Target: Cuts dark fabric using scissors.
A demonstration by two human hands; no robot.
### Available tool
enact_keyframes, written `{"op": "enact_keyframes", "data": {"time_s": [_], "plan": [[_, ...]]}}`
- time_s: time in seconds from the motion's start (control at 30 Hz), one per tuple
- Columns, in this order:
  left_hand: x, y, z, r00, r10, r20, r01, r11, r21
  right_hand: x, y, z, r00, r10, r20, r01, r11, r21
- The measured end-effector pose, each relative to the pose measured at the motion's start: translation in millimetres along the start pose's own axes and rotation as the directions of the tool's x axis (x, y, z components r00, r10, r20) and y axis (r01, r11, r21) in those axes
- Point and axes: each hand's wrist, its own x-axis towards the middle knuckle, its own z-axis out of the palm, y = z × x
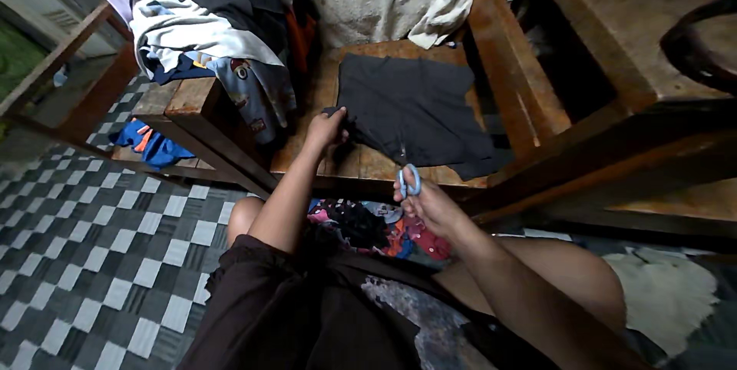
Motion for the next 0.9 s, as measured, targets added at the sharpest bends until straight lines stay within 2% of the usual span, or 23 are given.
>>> {"op": "enact_keyframes", "data": {"time_s": [0.07, 0.13, 0.2, 0.23, 0.33, 0.47, 0.67, 0.83, 0.9], "plan": [[8.0, 13.3, 2.5, 0.994, -0.004, 0.112, 0.016, 0.995, -0.101, 6.3, -5.7, -4.6, 0.998, -0.017, -0.066, 0.019, 0.999, 0.028], [18.0, 21.9, 1.0, 0.965, 0.075, 0.250, -0.017, 0.974, -0.228, 10.4, -8.7, -6.7, 0.995, -0.023, -0.099, 0.026, 0.999, 0.031], [29.3, 25.5, -1.3, 0.942, 0.118, 0.315, -0.031, 0.963, -0.266, 12.7, -8.6, -8.2, 0.996, -0.026, -0.091, 0.027, 1.000, 0.011], [33.3, 26.0, -2.1, 0.947, 0.117, 0.299, -0.043, 0.970, -0.241, 12.5, -8.5, -8.0, 0.996, -0.028, -0.083, 0.028, 1.000, -0.005], [38.7, 20.7, -3.8, 0.988, 0.082, 0.129, -0.067, 0.991, -0.120, 8.5, -9.1, -6.3, 0.998, -0.042, -0.041, 0.040, 0.998, -0.050], [43.6, 0.4, -2.2, 0.999, 0.033, -0.024, -0.033, 0.999, 0.018, 8.3, -9.2, -3.9, 1.000, -0.025, -0.004, 0.025, 0.998, -0.051], [54.8, -3.7, 30.5, 0.999, 0.045, 0.015, -0.047, 0.976, 0.212, 14.0, -10.4, -0.9, 1.000, 0.008, 0.019, -0.008, 1.000, -0.022], [66.7, 3.1, 56.6, 0.997, -0.042, 0.066, 0.001, 0.852, 0.523, 20.6, -14.0, 1.1, 0.998, 0.061, 0.014, -0.061, 0.998, 0.019], [69.5, 3.9, 60.2, 0.996, -0.076, 0.055, 0.033, 0.833, 0.552, 21.0, -15.9, 1.5, 0.996, 0.089, 0.017, -0.090, 0.995, 0.032]]}}
